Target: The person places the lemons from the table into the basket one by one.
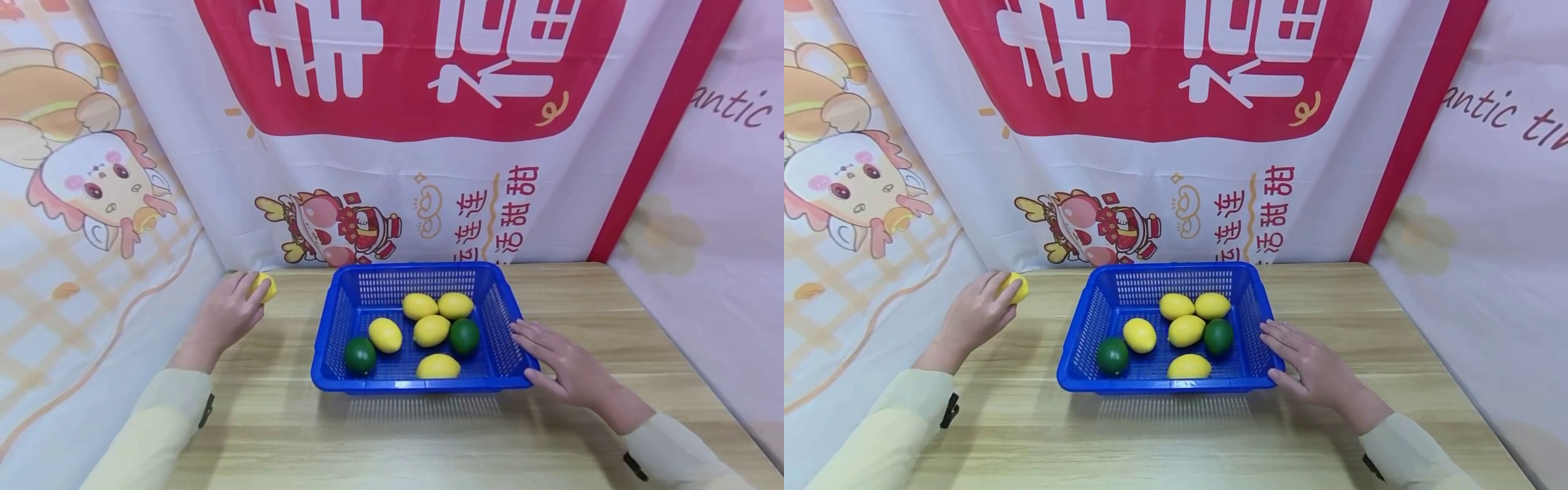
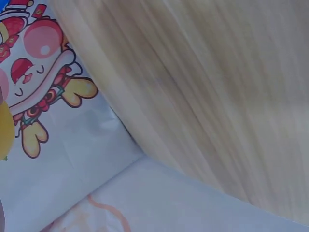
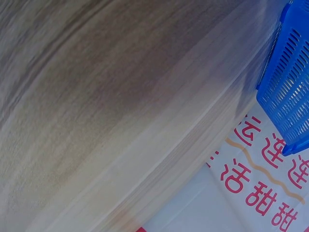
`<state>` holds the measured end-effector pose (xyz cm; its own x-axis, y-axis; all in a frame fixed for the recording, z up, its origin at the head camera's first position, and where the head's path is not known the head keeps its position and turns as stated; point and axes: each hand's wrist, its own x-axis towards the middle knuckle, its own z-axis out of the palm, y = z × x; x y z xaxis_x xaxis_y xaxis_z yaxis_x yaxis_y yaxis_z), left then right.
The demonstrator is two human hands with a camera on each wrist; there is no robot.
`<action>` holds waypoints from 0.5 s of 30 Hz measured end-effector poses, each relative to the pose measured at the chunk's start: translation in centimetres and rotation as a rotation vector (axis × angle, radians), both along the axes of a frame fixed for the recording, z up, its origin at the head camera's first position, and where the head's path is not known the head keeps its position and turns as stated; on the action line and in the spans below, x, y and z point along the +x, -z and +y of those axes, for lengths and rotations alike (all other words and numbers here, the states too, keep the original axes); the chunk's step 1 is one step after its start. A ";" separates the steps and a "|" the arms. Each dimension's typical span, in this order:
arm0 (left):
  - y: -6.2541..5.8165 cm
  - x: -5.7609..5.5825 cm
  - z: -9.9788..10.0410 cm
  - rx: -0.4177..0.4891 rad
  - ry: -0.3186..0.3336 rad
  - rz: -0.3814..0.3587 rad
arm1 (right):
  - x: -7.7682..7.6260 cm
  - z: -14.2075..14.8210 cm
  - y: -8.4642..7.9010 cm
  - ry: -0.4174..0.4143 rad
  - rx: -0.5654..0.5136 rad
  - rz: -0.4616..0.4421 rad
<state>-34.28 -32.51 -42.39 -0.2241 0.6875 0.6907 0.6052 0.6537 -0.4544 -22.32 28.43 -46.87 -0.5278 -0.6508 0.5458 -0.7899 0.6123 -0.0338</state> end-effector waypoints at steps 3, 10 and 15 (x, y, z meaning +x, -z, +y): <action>-0.5 0.2 0.7 -0.008 0.010 0.029 | 0.1 0.0 0.0 0.006 0.001 -0.009; -1.6 0.9 2.5 -0.035 0.016 0.029 | 0.1 -0.1 0.0 -0.005 -0.007 0.007; -2.2 1.3 3.6 -0.070 0.016 0.032 | 0.1 -0.1 0.0 0.000 -0.005 -0.001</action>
<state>-32.96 -28.89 -40.14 -0.1910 0.7375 0.6478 0.5999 0.6101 -0.5177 -22.19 28.34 -46.85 -0.5284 -0.6483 0.5483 -0.7899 0.6120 -0.0376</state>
